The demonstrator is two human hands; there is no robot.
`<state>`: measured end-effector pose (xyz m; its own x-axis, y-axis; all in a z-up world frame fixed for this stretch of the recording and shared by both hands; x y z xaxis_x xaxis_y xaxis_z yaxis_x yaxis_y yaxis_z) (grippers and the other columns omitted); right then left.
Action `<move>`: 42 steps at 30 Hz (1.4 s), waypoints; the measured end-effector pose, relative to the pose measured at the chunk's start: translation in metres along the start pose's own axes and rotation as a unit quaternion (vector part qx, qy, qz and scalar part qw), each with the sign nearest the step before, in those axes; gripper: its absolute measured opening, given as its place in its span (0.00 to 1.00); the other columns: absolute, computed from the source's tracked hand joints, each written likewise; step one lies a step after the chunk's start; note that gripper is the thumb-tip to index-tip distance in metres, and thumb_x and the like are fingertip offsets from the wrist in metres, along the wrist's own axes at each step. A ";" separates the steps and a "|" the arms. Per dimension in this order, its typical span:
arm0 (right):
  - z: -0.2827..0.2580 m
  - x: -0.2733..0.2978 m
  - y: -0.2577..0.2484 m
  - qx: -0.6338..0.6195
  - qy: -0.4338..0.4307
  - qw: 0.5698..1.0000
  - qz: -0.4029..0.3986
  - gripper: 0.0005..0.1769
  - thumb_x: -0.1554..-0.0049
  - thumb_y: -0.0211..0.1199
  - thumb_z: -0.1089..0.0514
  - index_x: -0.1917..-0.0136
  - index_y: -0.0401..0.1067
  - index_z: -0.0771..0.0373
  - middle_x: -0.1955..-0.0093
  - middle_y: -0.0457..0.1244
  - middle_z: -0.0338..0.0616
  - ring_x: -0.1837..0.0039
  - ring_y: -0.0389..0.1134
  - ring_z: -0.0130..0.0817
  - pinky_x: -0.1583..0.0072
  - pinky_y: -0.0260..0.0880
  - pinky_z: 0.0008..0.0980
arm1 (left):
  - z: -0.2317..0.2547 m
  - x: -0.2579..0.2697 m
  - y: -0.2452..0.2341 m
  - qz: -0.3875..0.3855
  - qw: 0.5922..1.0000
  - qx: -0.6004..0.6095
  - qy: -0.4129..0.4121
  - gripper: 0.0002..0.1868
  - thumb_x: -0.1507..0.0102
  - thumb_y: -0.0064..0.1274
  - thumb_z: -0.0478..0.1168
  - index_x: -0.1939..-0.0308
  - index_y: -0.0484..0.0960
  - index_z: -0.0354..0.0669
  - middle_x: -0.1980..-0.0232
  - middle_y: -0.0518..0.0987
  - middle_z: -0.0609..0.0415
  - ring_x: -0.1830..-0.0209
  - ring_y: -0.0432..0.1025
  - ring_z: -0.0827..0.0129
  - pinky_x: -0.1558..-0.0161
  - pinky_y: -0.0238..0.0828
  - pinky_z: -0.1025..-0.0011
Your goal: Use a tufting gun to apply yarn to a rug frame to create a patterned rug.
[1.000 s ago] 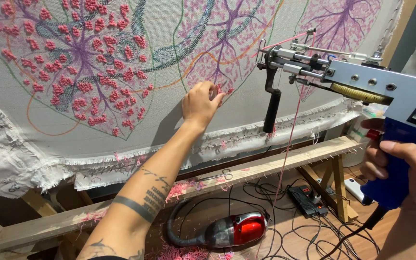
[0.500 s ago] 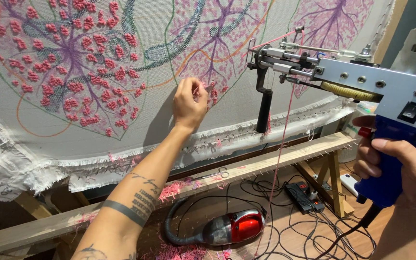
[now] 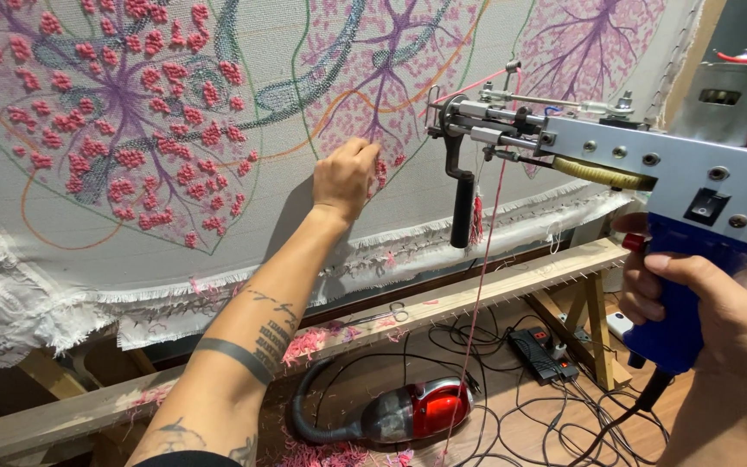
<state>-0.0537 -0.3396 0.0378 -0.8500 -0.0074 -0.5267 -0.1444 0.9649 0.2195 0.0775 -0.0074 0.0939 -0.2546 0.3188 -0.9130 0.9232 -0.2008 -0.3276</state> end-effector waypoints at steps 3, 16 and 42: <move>-0.006 0.003 0.012 0.020 0.025 0.999 0.008 0.20 0.52 0.48 0.64 0.46 0.65 0.72 0.73 0.52 0.42 0.75 0.50 0.25 0.70 0.50 0.22 | 0.009 -0.004 -0.010 -0.014 0.998 -0.064 0.022 0.03 0.43 0.44 0.28 0.67 0.71 0.38 0.70 0.70 0.54 0.79 0.69 0.74 0.82 0.70 0.81; 0.008 -0.007 0.021 0.022 0.038 0.998 -0.041 0.15 0.55 0.51 0.68 0.52 0.63 0.72 0.73 0.56 0.46 0.77 0.50 0.27 0.75 0.50 0.24 | -0.006 0.020 -0.031 0.086 0.964 0.241 -0.072 0.19 0.35 0.32 0.47 0.75 0.71 0.44 0.79 0.67 0.60 0.83 0.55 0.78 0.81 0.51 0.82; 0.031 -0.018 0.037 0.042 0.078 0.995 -0.049 0.16 0.55 0.51 0.66 0.51 0.64 0.74 0.75 0.54 0.46 0.78 0.52 0.30 0.76 0.50 0.27 | 0.100 0.097 0.061 -0.357 0.578 0.606 -0.414 0.19 0.45 0.50 0.53 0.57 0.81 0.47 0.79 0.69 0.57 0.79 0.64 0.74 0.72 0.63 0.74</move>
<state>-0.0285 -0.2952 0.0303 -0.9030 -0.1374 -0.4071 -0.1939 0.9758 0.1008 0.0805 -0.0814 -0.0390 -0.9595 0.2704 -0.0789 -0.2551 -0.9529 -0.1639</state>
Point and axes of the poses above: each hand's wrist, its own x-axis away from the middle knuckle, its own y-axis out of the palm, z = x × y, the point moved 8 cm from there along -x, towards the middle knuckle
